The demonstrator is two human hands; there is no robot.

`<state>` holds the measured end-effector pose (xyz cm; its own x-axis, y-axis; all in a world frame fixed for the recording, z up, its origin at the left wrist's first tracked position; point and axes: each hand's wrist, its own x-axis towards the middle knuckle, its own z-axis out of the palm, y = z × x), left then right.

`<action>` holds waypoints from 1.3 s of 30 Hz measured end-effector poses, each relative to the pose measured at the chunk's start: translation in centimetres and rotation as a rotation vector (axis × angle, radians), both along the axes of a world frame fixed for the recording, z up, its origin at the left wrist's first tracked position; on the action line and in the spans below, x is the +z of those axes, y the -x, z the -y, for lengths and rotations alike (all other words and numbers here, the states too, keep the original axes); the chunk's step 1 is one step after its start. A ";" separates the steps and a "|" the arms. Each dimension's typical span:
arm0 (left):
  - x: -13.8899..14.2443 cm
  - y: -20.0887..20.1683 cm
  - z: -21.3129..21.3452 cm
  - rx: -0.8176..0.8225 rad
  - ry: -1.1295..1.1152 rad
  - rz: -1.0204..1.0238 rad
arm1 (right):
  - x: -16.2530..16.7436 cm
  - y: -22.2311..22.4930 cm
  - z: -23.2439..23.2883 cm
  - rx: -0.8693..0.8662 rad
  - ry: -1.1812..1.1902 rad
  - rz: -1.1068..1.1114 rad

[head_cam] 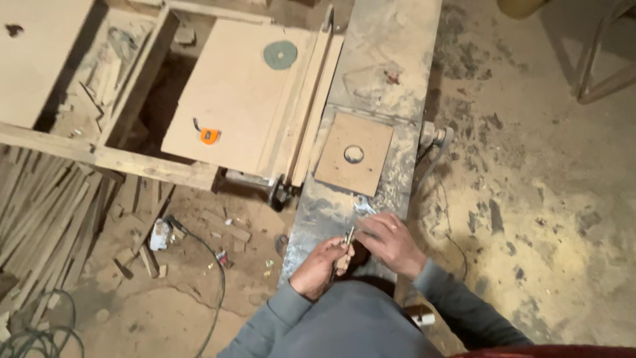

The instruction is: The person holds a small round wooden disc and a bolt, threads the bolt through the disc, and uses a wrench to tighten a nut onto the bolt at a workbench. They repeatedly reposition the wooden piece and hardware while fastening the assembly by hand and with the wrench.

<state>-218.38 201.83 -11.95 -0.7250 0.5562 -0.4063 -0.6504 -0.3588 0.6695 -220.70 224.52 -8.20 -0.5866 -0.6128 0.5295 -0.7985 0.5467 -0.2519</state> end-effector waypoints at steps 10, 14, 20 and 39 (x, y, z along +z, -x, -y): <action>-2.2 -0.9 -0.5 -0.017 -0.061 -0.456 | 0.0 0.6 -0.3 0.225 -0.053 -0.013; -1.9 -0.5 -0.9 0.152 -0.177 -0.046 | -3.5 0.3 -0.4 -0.131 0.208 0.099; 0.6 0.0 -0.9 0.336 -0.054 -0.129 | -4.8 -0.2 1.4 -0.458 1.081 1.174; -0.5 -0.4 -0.2 0.193 -0.069 -0.031 | -0.3 0.5 5.0 -0.176 1.000 1.132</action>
